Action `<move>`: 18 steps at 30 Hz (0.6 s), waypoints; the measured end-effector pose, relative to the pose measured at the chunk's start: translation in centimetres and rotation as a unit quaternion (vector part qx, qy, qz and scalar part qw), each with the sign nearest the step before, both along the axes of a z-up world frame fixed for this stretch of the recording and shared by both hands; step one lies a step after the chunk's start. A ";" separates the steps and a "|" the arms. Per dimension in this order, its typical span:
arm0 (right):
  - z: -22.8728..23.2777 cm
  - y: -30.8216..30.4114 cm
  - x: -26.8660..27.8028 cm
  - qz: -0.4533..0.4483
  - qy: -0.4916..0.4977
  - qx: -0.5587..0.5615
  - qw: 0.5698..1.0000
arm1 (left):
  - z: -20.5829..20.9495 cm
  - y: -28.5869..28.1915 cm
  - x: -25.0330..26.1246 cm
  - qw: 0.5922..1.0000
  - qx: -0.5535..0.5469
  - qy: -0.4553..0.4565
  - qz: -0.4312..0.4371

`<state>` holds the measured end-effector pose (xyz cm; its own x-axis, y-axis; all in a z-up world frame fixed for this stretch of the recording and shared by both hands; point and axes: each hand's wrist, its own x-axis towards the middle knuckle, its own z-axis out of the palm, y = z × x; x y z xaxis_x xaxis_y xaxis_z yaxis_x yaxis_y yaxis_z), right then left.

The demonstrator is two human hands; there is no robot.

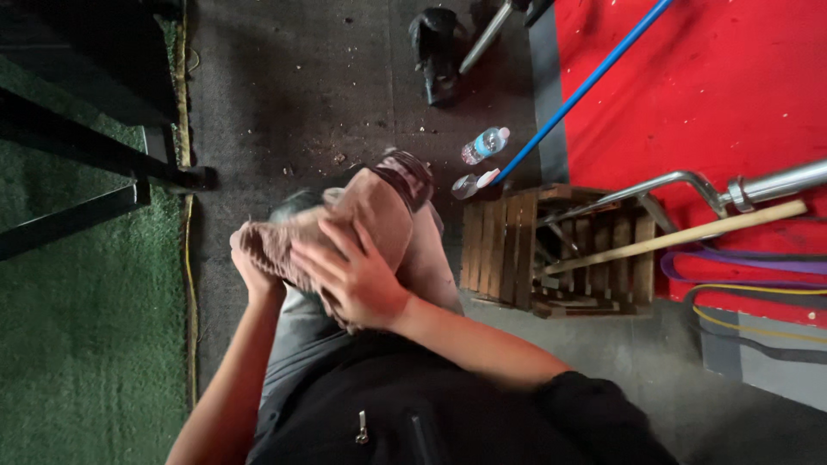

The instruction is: The person picks up a boxing glove from a rack and wipes the entire outer surface and the inner padding with a cloth.

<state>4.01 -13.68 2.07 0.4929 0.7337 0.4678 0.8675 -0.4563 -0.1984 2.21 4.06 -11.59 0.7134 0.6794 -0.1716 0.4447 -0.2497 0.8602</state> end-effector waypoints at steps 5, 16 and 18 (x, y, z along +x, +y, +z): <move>-3.9 1.1 7.9 -0.176 0.221 0.004 0.959 | 0.5 -4.2 -1.3 0.937 -0.238 -0.162 0.198; -1.9 0.9 2.4 -0.075 0.197 -0.014 0.978 | 1.0 -3.3 -2.5 0.962 -0.157 -0.195 0.113; -1.4 -0.5 -0.4 -0.008 0.097 -0.040 0.994 | 0.5 -3.6 -2.5 0.950 -0.184 -0.217 0.131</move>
<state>3.60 -14.18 0.69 0.5805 0.7561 0.3022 0.8086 -0.4915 -0.3235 -0.33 0.47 -11.10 0.5866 0.7939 -0.1601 0.0345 0.1730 0.9843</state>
